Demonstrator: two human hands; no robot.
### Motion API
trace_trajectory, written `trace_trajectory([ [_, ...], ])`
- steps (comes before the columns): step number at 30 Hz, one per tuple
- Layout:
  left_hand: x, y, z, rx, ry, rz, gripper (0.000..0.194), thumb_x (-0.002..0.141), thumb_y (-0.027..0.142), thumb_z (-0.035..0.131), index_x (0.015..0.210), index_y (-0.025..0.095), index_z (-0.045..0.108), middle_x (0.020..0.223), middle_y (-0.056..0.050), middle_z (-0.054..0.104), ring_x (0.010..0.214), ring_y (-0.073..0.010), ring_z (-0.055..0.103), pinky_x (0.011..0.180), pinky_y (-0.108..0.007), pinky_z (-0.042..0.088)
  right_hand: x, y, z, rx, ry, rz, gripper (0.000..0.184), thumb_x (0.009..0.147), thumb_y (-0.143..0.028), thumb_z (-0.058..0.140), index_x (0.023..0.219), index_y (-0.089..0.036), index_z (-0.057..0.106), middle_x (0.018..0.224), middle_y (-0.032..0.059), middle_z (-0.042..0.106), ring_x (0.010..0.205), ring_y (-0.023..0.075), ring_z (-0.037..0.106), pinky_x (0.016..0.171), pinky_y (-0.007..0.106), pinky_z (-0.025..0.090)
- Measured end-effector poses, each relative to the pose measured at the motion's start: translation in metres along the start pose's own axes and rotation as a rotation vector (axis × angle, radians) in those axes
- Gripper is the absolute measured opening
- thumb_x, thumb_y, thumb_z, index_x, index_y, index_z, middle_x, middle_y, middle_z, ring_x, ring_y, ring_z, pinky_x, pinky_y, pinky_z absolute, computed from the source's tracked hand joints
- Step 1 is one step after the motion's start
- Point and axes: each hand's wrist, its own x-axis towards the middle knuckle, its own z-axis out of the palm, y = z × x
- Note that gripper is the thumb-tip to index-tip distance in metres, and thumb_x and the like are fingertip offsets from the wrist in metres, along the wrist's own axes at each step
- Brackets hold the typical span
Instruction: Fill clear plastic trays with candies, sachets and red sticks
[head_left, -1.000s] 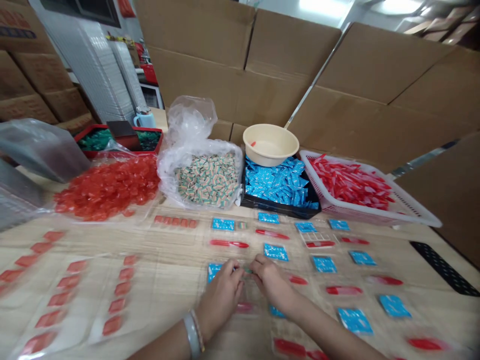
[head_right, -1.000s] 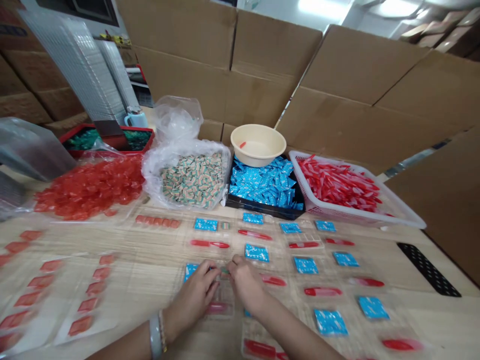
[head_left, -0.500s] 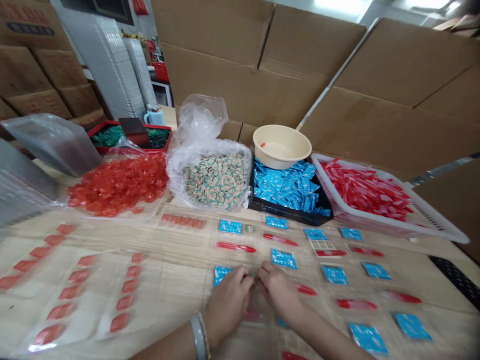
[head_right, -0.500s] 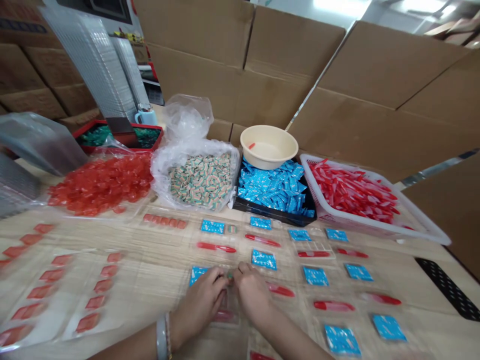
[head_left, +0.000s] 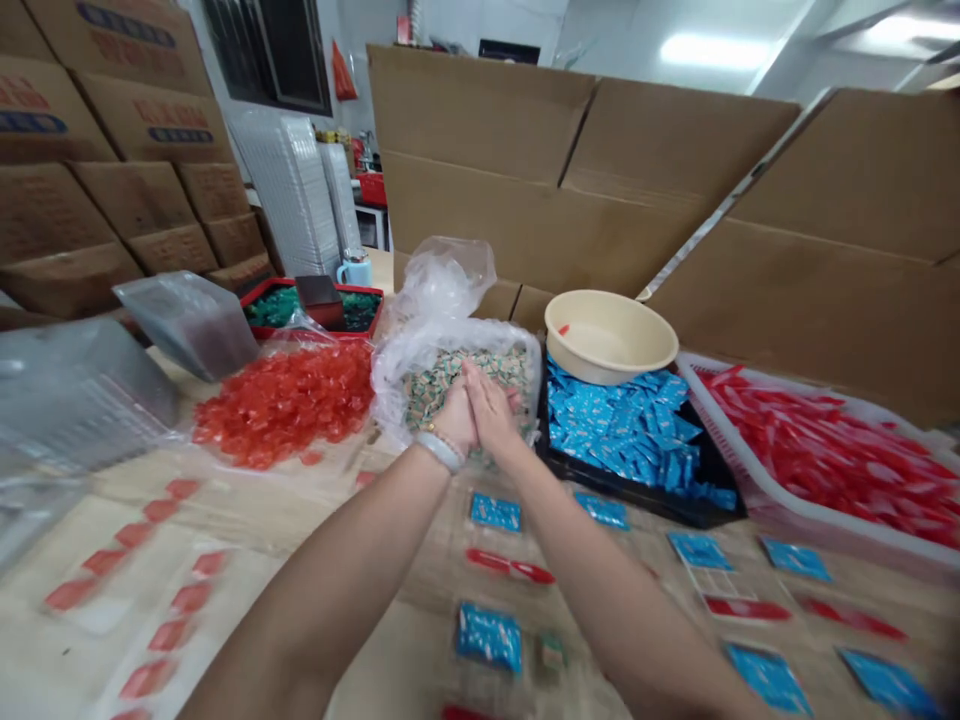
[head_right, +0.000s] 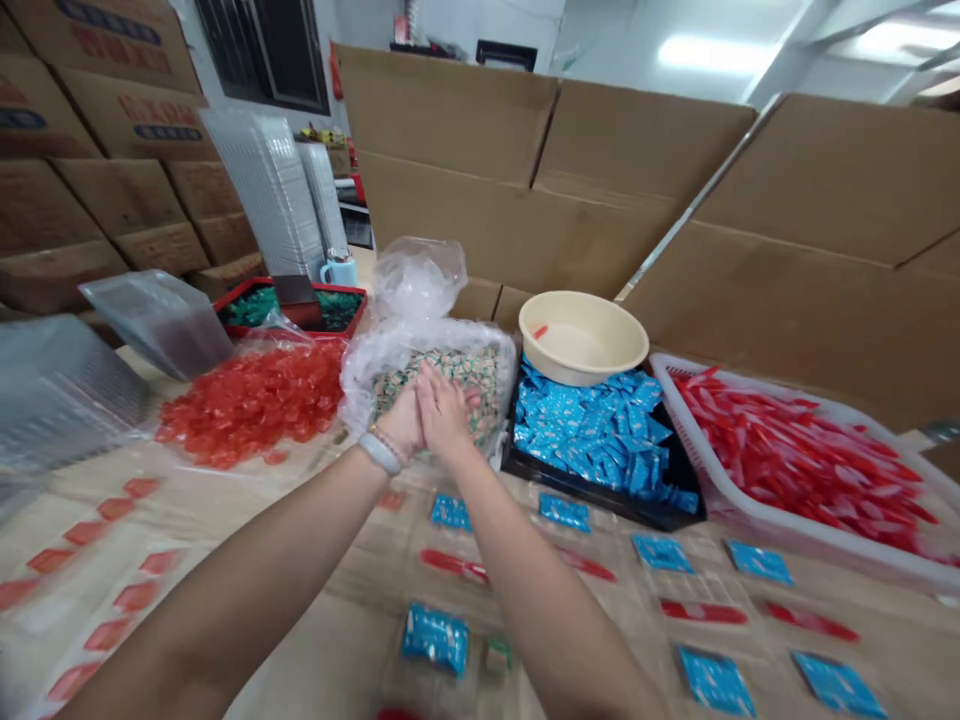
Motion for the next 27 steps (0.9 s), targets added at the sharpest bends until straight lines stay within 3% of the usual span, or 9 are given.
trace_trajectory([
  [3,-0.013,0.007,-0.030,0.181,-0.058,0.027,0.046,0.085,0.044,0.026,0.093,0.012,0.057,0.089,-0.008,0.060,0.090,-0.0182,0.054,0.082,-0.035,0.041,0.000,0.020,0.017,-0.141,-0.149,0.009,0.037,0.087,-0.030,0.031,0.117,-0.016,0.047,0.119,0.0096,0.050,0.113,0.0203,0.039,0.097,0.040,0.020],
  [6,-0.043,-0.014,-0.074,0.954,-0.077,0.201,0.031,0.077,0.038,0.048,0.091,0.014,0.060,0.101,-0.010,0.058,0.099,-0.0224,0.049,0.090,-0.040,0.034,-0.031,0.040,0.018,-0.225,-0.360,0.017,0.029,0.083,-0.023,0.040,0.106,-0.015,0.055,0.107,0.0098,0.056,0.101,0.0202,0.048,0.089,0.034,0.030],
  [8,-0.058,-0.031,-0.097,1.401,-0.119,0.333,0.029,0.076,0.031,0.051,0.101,0.017,0.057,0.113,-0.009,0.052,0.109,-0.0237,0.041,0.096,-0.042,0.026,-0.054,0.045,0.020,-0.209,-0.550,-0.049,0.022,0.081,-0.019,0.043,0.095,-0.018,0.060,0.096,0.0065,0.059,0.091,0.0181,0.051,0.083,0.030,0.035],
  [11,-0.061,-0.047,-0.110,1.717,-0.147,0.436,0.038,0.078,0.025,0.049,0.115,0.021,0.047,0.120,-0.007,0.048,0.115,-0.0222,0.035,0.101,-0.044,0.017,-0.071,0.045,0.027,-0.223,-0.633,-0.069,0.016,0.077,-0.018,0.050,0.088,-0.020,0.061,0.090,0.0054,0.059,0.088,0.0195,0.051,0.079,0.030,0.036],
  [16,-0.041,-0.050,-0.104,1.867,-0.263,0.411,0.015,0.074,0.016,0.050,0.085,0.017,0.061,0.094,-0.008,0.058,0.098,-0.0235,0.047,0.094,-0.041,0.027,-0.066,0.049,0.039,-0.330,-0.730,-0.073,0.012,0.071,-0.019,0.056,0.082,-0.020,0.060,0.079,0.0043,0.061,0.079,0.0202,0.054,0.070,0.029,0.037],
  [19,-0.027,-0.042,-0.101,1.835,-0.290,0.405,0.018,0.077,0.015,0.044,0.084,0.017,0.061,0.092,-0.009,0.059,0.092,-0.0217,0.051,0.084,-0.035,0.036,-0.058,0.051,0.041,-0.366,-0.734,-0.083,0.013,0.069,-0.020,0.056,0.081,-0.019,0.060,0.087,0.0063,0.060,0.083,0.0210,0.054,0.070,0.029,0.037],
  [24,0.013,-0.005,-0.086,1.749,-0.201,0.362,0.020,0.079,0.021,0.042,0.080,0.017,0.061,0.073,-0.007,0.062,0.071,-0.0200,0.057,0.066,-0.028,0.040,-0.021,0.049,0.033,-0.474,-0.659,0.027,0.022,0.079,-0.019,0.040,0.093,-0.018,0.057,0.086,0.0089,0.062,0.078,0.0203,0.057,0.064,0.028,0.037],
  [27,0.032,0.017,-0.075,1.722,-0.132,0.409,0.022,0.080,0.023,0.040,0.081,0.016,0.061,0.075,-0.008,0.062,0.073,-0.0204,0.057,0.066,-0.028,0.039,0.005,0.047,0.023,-0.518,-0.590,0.073,0.023,0.081,-0.020,0.037,0.095,-0.020,0.056,0.090,0.0083,0.062,0.079,0.0208,0.057,0.063,0.028,0.036],
])
